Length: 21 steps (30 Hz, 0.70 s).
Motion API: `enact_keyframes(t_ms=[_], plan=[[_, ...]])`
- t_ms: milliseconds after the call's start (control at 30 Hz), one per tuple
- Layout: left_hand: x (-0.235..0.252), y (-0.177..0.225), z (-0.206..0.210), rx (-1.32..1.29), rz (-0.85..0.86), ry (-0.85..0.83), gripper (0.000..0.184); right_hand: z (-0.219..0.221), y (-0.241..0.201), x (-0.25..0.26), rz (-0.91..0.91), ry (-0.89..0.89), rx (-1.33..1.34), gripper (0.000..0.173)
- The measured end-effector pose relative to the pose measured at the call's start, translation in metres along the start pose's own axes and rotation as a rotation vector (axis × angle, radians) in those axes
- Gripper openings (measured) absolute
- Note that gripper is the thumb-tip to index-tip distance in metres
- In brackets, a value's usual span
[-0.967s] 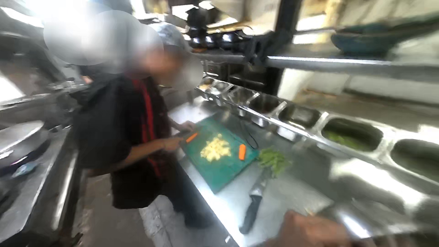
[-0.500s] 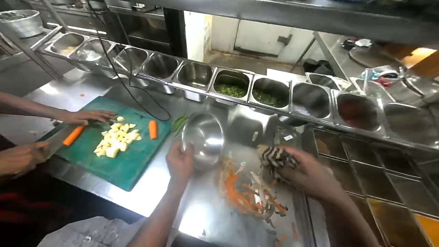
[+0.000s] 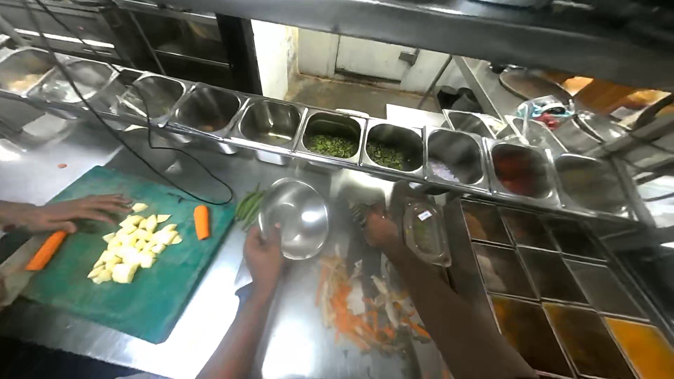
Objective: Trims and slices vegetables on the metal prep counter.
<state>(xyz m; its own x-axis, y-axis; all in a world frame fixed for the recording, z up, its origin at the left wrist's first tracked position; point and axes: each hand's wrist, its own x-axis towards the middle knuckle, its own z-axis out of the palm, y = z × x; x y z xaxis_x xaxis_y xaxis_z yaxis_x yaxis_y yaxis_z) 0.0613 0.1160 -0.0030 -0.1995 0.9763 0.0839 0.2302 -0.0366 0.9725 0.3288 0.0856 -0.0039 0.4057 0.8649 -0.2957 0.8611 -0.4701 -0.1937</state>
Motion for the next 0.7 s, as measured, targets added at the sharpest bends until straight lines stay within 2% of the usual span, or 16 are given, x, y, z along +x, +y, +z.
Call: enact_keyframes(t_ms=[100,167,300,333,400,467,500,533,567,633,667,700], plan=[[0.003,0.010,0.012,0.050,-0.015,-0.034,0.021,0.010,0.008,-0.050,-0.040,-0.115,-0.012,0.064],[0.004,0.013,0.017,0.047,-0.050,-0.055,0.026,0.014,0.007,-0.093,-0.077,-0.200,-0.014,0.061],[0.004,0.004,0.023,-0.064,-0.237,-0.116,0.038,0.022,0.026,-0.147,-0.224,-0.250,0.137,0.061],[0.002,0.003,0.022,-0.106,-0.296,-0.132,0.038,0.018,0.037,-0.154,-0.248,-0.219,0.266,0.055],[-0.004,0.003,0.017,-0.205,-0.416,-0.166,0.035,0.007,0.060,-0.173,-0.219,-0.037,0.518,0.048],[-0.019,0.003,0.012,-0.277,-0.536,-0.242,0.035,-0.004,0.078,-0.191,-0.092,0.169,0.527,0.046],[-0.033,0.000,0.007,-0.262,-0.551,-0.285,0.040,-0.005,0.084,-0.199,-0.001,0.214,0.476,0.045],[-0.049,-0.004,0.005,-0.208,-0.496,-0.338,0.042,-0.004,0.089,-0.201,0.087,0.221,0.422,0.046],[-0.065,-0.009,0.004,-0.113,-0.355,-0.416,0.039,-0.001,0.093,-0.199,0.165,0.202,0.370,0.048],[-0.086,-0.026,0.007,0.195,0.135,-0.552,0.040,0.016,0.099,-0.188,0.264,0.158,0.298,0.051],[-0.090,-0.034,0.015,0.343,0.377,-0.572,0.053,0.025,0.100,-0.179,0.277,0.149,0.276,0.054],[-0.091,-0.039,0.025,0.478,0.526,-0.593,0.069,0.033,0.099,-0.171,0.283,0.126,0.243,0.057]])
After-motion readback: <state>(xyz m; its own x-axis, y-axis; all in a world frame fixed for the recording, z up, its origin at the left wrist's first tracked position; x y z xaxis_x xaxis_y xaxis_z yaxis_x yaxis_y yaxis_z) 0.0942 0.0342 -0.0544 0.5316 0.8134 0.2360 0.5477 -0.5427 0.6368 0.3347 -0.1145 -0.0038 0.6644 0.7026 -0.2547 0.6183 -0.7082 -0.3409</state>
